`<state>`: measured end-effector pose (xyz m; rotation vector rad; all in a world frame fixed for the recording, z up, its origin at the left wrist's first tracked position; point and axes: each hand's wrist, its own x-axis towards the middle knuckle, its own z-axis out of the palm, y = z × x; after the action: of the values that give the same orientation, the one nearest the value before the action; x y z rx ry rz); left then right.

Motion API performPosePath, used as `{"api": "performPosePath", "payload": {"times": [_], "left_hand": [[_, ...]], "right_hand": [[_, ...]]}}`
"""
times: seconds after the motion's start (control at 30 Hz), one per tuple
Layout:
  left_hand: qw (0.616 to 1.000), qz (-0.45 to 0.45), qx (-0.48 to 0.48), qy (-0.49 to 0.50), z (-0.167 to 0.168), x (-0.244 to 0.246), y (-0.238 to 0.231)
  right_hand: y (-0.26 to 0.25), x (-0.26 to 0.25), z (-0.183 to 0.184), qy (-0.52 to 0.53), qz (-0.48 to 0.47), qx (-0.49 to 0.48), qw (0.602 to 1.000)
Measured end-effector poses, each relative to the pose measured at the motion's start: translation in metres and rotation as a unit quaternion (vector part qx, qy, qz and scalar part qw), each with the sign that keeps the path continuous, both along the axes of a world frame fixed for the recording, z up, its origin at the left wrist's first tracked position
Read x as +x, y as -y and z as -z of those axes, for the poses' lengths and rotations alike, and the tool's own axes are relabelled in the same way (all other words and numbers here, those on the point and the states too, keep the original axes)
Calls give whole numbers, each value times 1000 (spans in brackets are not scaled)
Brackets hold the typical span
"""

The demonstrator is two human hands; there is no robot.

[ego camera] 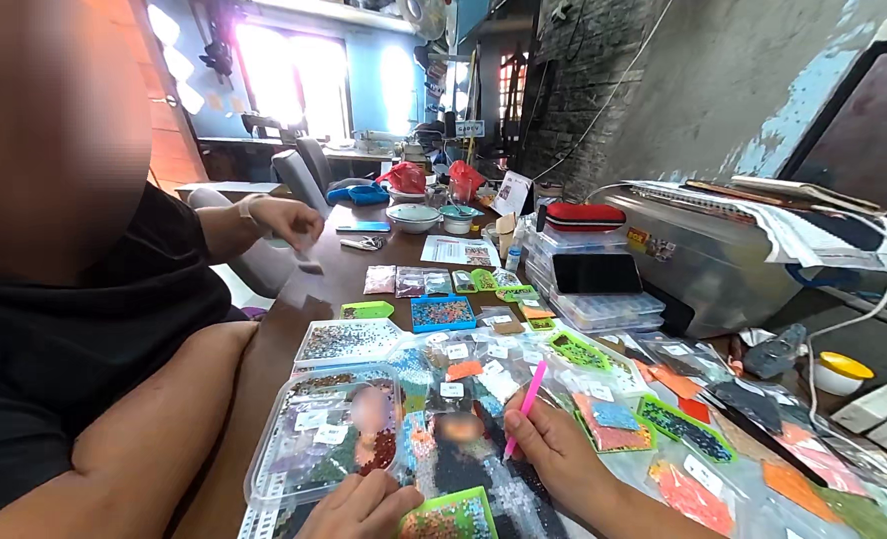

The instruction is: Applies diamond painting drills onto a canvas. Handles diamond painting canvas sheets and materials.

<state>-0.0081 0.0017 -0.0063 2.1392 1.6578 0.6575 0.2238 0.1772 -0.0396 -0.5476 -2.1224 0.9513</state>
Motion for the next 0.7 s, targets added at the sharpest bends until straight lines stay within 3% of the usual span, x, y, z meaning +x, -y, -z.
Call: {"api": "performPosePath", "payload": {"times": [0.5, 0.7], "left_hand": [[1000, 3, 10, -11, 1, -1, 1], [1000, 0, 7, -24, -1, 0, 1]], "right_hand": [[0, -1, 0, 10, -2, 8, 1000], [0, 0, -1, 24, -10, 54, 998]]}}
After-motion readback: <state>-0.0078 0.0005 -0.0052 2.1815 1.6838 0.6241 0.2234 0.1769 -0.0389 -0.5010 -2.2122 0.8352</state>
